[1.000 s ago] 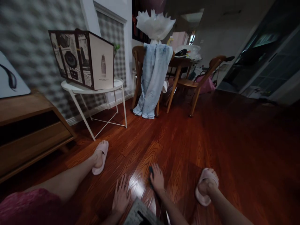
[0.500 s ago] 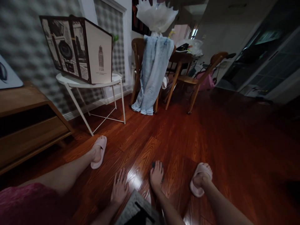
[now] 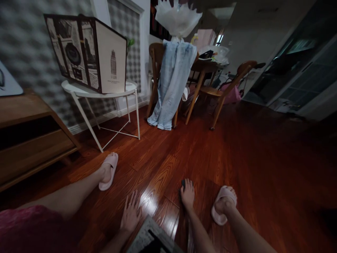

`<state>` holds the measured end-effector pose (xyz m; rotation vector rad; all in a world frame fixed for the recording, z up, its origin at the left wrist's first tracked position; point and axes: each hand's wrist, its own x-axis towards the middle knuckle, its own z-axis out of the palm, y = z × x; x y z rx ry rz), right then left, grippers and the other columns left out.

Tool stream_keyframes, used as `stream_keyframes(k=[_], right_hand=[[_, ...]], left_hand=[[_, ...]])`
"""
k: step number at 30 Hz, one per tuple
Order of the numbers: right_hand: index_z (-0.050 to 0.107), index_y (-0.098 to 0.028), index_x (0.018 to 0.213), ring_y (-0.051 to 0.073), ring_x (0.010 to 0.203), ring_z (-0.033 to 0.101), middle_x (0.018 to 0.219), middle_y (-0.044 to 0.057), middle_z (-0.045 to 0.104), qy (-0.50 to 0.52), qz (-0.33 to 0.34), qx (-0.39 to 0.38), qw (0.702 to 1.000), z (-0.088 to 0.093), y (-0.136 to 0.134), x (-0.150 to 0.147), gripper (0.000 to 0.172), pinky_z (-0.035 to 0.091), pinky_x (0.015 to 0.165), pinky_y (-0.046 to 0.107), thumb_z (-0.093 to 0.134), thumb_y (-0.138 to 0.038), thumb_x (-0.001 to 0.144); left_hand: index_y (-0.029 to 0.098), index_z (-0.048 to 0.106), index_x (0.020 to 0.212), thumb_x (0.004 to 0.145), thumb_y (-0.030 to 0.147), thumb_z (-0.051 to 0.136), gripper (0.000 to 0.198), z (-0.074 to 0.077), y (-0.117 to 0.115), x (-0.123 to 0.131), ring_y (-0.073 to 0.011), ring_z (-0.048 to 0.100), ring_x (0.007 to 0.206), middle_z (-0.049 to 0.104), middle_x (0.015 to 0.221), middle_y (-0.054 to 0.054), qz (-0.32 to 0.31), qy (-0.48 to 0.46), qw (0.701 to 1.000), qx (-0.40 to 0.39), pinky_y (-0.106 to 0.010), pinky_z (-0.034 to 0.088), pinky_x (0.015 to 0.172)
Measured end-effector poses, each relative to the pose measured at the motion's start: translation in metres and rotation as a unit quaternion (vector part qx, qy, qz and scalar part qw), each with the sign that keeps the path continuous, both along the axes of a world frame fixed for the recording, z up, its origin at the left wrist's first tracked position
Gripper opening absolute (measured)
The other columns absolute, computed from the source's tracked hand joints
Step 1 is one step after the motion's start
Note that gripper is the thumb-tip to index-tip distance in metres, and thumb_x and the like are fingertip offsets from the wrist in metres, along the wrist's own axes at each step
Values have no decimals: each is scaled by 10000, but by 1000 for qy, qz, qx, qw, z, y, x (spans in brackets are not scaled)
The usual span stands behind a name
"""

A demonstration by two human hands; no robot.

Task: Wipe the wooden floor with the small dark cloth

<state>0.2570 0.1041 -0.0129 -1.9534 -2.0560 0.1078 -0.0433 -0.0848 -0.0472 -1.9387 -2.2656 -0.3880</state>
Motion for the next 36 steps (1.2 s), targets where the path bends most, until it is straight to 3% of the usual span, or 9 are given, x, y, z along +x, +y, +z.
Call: stream_keyframes(k=[4,8,16,21,23,26,30,34,36], right_hand=[[482,-82,1482,308,1463,367,1490,198,523,15,-133,49,990,-5,-11,45,635,328,1145,518,235,-313,945],[400,-101,1538,338,1478,326,1523,226,477,10,-160,57,985,-17,-33,2,644,278,1144,600,218,-301,954],[409,-156,1542,231,1532,232,1623,77,380,36,171,-28,984,-13,-82,-152,614,178,1240,441,378,-285,942],[428,-210,1534,202,1518,266,1600,48,426,29,354,-42,934,-4,-53,-131,626,219,1233,415,425,-290,913],[479,-194,1501,203,1499,310,1567,67,472,20,292,-30,956,-1,-25,-92,598,254,1217,417,391,-283,917],[526,-153,1461,226,1476,352,1520,107,521,15,88,1,996,2,6,-22,586,306,1183,425,332,-307,929],[488,-63,1472,298,1474,344,1491,198,522,16,-60,26,998,0,2,39,643,329,1151,499,270,-339,934],[397,-67,1531,352,1487,298,1526,246,461,32,-188,64,980,-9,-21,19,666,303,1127,610,221,-337,948],[389,-55,1534,357,1494,283,1539,252,444,30,-174,56,983,-12,-30,-15,665,292,1134,612,231,-330,950]], left_hand=[[257,269,1573,922,300,379,662,8,-1,1,-250,273,1538,370,1640,-59,0,-19,1000,-12,-538,193,1271],[254,252,1578,923,304,374,667,15,-1,0,-253,261,1542,352,1647,-60,-5,-28,999,-27,-535,178,1274],[252,283,1570,935,316,386,647,12,-1,0,-255,299,1528,330,1654,-93,-4,-24,1000,-19,-535,192,1268],[268,231,1583,938,327,396,668,4,0,0,-260,288,1532,298,1666,-85,-6,-19,1000,-5,-531,192,1268],[267,200,1588,935,326,399,685,2,-1,-1,-260,289,1532,294,1667,-84,-8,-16,1000,-4,-534,192,1267],[260,167,1591,937,333,392,696,1,-1,-1,-256,283,1534,303,1664,-81,-9,-18,1000,-5,-536,189,1266],[267,159,1591,939,316,376,689,5,-2,0,-255,276,1536,312,1663,-69,-7,-26,1000,-10,-536,182,1266],[253,187,1588,940,308,359,673,13,-2,0,-257,274,1537,328,1657,-71,-5,-29,999,-24,-542,165,1271],[245,200,1587,939,315,362,671,15,-2,0,-257,264,1540,330,1657,-71,-10,-28,999,-31,-538,164,1274]])
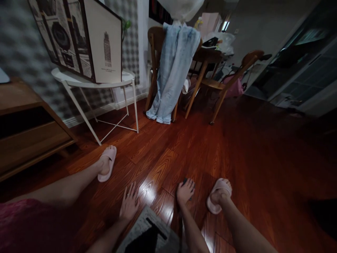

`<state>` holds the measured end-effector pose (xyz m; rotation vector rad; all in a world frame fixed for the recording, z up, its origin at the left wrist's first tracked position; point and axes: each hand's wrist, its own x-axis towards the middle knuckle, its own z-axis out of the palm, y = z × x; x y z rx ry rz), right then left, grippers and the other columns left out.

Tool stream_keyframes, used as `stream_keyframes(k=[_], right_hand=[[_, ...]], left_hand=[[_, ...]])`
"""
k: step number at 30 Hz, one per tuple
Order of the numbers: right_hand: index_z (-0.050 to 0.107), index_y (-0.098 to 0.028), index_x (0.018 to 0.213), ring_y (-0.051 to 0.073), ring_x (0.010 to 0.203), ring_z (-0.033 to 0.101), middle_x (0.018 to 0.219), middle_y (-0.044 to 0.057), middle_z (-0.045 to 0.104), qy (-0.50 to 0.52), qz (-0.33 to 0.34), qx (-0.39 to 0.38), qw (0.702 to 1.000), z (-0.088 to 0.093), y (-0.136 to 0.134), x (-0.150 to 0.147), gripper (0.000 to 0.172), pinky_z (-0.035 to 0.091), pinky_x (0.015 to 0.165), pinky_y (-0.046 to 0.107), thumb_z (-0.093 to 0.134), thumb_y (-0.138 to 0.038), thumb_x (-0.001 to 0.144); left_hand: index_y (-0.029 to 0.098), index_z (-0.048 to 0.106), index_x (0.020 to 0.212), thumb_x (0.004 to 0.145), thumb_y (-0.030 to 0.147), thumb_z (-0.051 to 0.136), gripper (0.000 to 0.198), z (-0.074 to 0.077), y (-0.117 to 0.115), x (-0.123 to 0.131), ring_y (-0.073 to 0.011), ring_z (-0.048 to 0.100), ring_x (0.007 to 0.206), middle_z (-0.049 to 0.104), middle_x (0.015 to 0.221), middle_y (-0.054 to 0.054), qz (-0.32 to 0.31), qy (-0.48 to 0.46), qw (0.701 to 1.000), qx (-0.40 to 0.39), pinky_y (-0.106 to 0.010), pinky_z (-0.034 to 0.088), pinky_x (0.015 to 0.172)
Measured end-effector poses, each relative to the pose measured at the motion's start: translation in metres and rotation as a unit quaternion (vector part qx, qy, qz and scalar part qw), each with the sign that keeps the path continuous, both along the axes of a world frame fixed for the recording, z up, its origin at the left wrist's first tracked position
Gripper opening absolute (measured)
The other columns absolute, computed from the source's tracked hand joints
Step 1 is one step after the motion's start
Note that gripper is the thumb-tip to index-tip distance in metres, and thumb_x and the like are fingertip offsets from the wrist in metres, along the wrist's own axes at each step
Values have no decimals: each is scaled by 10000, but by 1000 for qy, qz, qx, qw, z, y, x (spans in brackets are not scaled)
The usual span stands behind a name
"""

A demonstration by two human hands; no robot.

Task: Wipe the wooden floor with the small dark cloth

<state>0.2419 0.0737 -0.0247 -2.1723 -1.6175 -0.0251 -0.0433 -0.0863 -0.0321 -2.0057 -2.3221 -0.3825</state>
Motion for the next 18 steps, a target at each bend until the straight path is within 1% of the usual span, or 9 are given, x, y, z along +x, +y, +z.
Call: stream_keyframes(k=[3,5,8,10,12,13,14,15,18], right_hand=[[425,-80,1522,310,1510,273,1566,187,439,0,128,-31,991,0,-18,-66,634,266,1183,538,297,-306,944],[441,-117,1521,289,1519,264,1593,141,415,4,233,-53,971,1,-36,-109,612,235,1210,516,344,-285,940],[435,-171,1532,261,1527,256,1619,82,383,17,381,-71,922,-1,-60,-153,619,223,1234,480,417,-260,920],[411,-202,1547,242,1529,253,1625,54,375,22,476,-81,875,-2,-62,-160,651,230,1240,455,451,-253,898],[414,-230,1545,226,1524,270,1616,38,394,20,528,-89,844,-1,-49,-148,657,244,1238,440,454,-259,890],[432,-233,1536,222,1517,286,1605,38,414,18,528,-89,844,1,-36,-134,643,252,1234,438,439,-264,894],[457,-226,1521,221,1508,307,1590,44,438,17,507,-85,858,2,-22,-116,623,264,1227,438,414,-270,902],[485,-210,1503,224,1499,326,1573,56,463,16,467,-76,881,3,-6,-93,604,279,1218,439,384,-279,912],[556,-131,1437,262,1475,369,1510,126,529,13,282,-41,958,3,32,-10,601,335,1175,460,306,-321,925]], left_hand=[[247,229,1583,933,316,371,669,-1,0,0,-253,276,1536,348,1649,-77,3,12,1000,3,-536,180,1269],[252,259,1577,930,315,379,660,-6,0,0,-248,304,1524,370,1639,-85,7,26,1000,16,-532,200,1261],[270,288,1569,923,309,395,656,-15,1,0,-242,335,1509,399,1625,-73,6,52,997,50,-527,211,1255],[281,275,1574,911,296,411,677,-21,2,0,-241,336,1507,408,1623,-55,4,70,995,76,-521,202,1258],[275,242,1583,897,283,424,710,-27,2,0,-240,335,1507,409,1623,-51,6,86,991,100,-512,196,1261],[267,226,1588,892,276,427,725,-29,3,0,-238,332,1508,406,1625,-53,9,91,990,109,-508,196,1260],[262,213,1591,888,272,428,735,-30,3,0,-237,329,1510,402,1626,-54,13,94,989,116,-505,198,1260],[259,208,1592,886,268,427,739,-31,3,0,-236,324,1512,400,1627,-53,15,96,988,120,-505,201,1258],[255,218,1590,895,279,418,724,-32,4,0,-245,307,1521,402,1625,-52,15,90,989,117,-515,205,1256]])
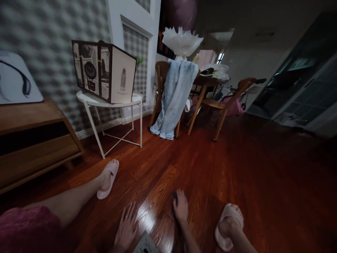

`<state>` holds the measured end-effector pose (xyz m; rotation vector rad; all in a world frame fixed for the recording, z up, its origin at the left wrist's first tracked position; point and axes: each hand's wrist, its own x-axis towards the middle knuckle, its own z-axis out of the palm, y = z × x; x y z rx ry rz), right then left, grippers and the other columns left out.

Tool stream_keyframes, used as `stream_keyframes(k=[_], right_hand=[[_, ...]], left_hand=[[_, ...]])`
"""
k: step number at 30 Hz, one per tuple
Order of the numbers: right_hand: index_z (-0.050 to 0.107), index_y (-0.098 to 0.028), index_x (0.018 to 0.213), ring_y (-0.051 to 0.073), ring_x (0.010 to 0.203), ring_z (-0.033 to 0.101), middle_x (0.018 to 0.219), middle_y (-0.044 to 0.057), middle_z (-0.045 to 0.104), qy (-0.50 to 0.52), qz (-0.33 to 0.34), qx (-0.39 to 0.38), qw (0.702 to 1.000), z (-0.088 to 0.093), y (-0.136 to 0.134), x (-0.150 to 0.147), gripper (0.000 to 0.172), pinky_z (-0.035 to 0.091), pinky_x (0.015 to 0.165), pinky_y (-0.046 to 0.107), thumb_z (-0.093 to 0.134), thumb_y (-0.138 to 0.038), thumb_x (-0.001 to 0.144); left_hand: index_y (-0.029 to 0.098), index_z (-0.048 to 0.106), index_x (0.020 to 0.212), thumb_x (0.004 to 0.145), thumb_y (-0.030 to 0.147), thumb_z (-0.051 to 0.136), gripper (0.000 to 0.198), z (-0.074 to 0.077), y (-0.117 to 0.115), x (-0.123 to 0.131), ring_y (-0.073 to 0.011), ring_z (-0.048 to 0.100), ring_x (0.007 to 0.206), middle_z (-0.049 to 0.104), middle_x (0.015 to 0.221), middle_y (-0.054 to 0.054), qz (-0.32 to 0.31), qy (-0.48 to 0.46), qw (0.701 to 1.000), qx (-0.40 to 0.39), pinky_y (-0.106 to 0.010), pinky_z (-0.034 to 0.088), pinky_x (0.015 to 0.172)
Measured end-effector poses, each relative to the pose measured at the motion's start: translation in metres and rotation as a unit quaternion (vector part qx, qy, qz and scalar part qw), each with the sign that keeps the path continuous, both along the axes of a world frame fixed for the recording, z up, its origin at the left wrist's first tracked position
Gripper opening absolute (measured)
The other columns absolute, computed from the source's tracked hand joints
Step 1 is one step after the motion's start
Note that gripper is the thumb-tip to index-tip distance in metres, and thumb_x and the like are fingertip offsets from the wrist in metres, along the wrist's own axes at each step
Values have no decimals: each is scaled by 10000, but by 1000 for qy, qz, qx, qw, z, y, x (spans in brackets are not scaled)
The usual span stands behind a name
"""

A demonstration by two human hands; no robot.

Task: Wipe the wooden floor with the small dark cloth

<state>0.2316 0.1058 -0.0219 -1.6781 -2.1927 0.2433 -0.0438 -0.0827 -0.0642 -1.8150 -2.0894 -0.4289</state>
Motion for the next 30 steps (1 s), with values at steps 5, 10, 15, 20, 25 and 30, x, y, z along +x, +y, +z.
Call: stream_keyframes(k=[5,10,15,20,25,30], right_hand=[[518,-58,1444,332,1469,358,1479,203,534,-13,-242,44,969,-15,-2,104,672,370,1118,527,242,-380,923],[427,-6,1491,372,1477,318,1497,275,485,-9,-337,83,938,-19,-34,51,697,341,1099,615,193,-364,940],[489,-91,1481,302,1489,330,1549,175,468,6,-95,8,995,-16,-65,-79,623,289,1178,532,294,-316,934],[476,-219,1510,230,1519,286,1602,36,416,29,106,-36,993,-19,-91,-150,565,241,1234,441,362,-286,961],[533,-216,1469,214,1490,351,1549,44,494,0,130,-31,991,-8,-36,-84,563,282,1217,417,325,-281,950],[564,-108,1422,272,1464,387,1495,148,538,-26,-143,16,989,-10,7,37,624,350,1155,476,229,-306,935]], left_hand=[[238,227,1586,917,297,393,691,2,-1,0,-255,316,1517,420,1613,-72,-7,-32,999,-37,-530,203,1255],[258,182,1595,909,299,399,721,3,-1,0,-255,327,1512,385,1634,-59,-3,-33,999,-37,-530,168,1263],[265,159,1600,906,297,411,739,5,0,1,-243,354,1498,396,1628,-68,-7,-22,1000,-13,-504,142,1268],[276,186,1598,894,290,430,744,3,1,1,-241,363,1491,444,1602,-56,1,9,1000,20,-501,135,1265],[269,183,1597,877,278,432,762,-4,2,0,-246,352,1492,442,1603,-43,2,10,1000,26,-500,177,1253],[274,185,1593,895,274,411,734,-2,1,2,-263,340,1501,419,1616,-47,3,-21,1000,-3,-531,189,1245]])
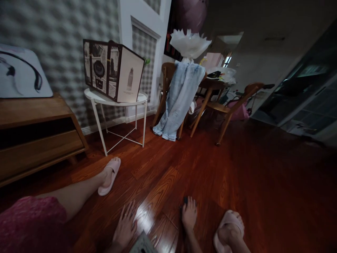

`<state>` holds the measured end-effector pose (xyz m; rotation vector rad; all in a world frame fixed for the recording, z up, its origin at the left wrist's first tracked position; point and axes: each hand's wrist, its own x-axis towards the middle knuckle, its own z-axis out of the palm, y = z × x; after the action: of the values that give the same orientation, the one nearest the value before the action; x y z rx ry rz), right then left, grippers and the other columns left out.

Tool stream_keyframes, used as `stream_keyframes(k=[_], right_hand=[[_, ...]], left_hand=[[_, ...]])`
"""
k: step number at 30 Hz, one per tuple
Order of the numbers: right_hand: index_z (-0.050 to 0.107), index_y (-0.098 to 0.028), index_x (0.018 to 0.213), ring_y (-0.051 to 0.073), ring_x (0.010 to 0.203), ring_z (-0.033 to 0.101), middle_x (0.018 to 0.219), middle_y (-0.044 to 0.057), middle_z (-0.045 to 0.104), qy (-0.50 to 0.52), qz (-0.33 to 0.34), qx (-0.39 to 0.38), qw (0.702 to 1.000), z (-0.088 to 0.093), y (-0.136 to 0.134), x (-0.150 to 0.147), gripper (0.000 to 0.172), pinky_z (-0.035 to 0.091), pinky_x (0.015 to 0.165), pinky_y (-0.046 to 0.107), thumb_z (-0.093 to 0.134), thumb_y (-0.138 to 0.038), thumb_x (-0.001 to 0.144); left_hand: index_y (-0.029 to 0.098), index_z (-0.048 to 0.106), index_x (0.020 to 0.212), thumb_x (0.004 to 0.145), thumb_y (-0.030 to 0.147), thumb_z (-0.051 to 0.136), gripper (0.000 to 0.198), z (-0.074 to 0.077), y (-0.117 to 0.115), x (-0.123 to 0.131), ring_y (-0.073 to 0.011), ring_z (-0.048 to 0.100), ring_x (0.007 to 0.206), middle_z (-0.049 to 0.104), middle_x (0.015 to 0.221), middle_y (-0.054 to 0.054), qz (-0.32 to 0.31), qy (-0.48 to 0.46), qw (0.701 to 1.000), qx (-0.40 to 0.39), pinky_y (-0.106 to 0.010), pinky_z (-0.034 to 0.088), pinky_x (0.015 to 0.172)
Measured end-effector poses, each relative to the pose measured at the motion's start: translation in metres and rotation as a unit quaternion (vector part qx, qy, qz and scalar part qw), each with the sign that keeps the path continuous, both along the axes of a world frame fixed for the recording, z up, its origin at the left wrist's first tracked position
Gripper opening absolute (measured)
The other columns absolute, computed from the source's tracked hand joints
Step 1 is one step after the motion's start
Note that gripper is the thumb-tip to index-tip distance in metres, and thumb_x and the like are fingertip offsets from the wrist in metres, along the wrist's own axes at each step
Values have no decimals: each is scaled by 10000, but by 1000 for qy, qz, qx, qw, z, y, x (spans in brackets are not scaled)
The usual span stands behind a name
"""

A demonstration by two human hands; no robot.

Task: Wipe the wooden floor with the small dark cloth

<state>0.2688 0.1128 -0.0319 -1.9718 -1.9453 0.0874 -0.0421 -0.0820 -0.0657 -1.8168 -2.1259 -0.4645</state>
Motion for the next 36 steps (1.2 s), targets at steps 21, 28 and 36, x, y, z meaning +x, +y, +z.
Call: stream_keyframes(k=[21,28,36], right_hand=[[527,-192,1469,212,1470,377,1530,73,518,25,263,-44,963,12,-36,-100,586,304,1200,420,347,-249,914],[498,-60,1462,306,1471,351,1487,206,525,11,-89,28,996,6,-7,44,657,359,1132,516,237,-327,921],[468,-85,1495,324,1477,337,1506,201,510,16,-49,28,998,9,-60,-79,630,327,1134,557,248,-292,942]], left_hand=[[255,260,1581,898,283,434,706,11,-1,-2,-220,287,1526,432,1610,-52,-10,39,999,26,-477,138,1277],[249,212,1589,915,283,405,702,12,-2,-2,-232,307,1518,396,1629,-58,-16,-6,1000,-17,-499,146,1273],[244,206,1588,928,286,391,687,16,-4,-3,-238,343,1500,401,1625,-73,-17,-12,999,-41,-495,172,1260]])
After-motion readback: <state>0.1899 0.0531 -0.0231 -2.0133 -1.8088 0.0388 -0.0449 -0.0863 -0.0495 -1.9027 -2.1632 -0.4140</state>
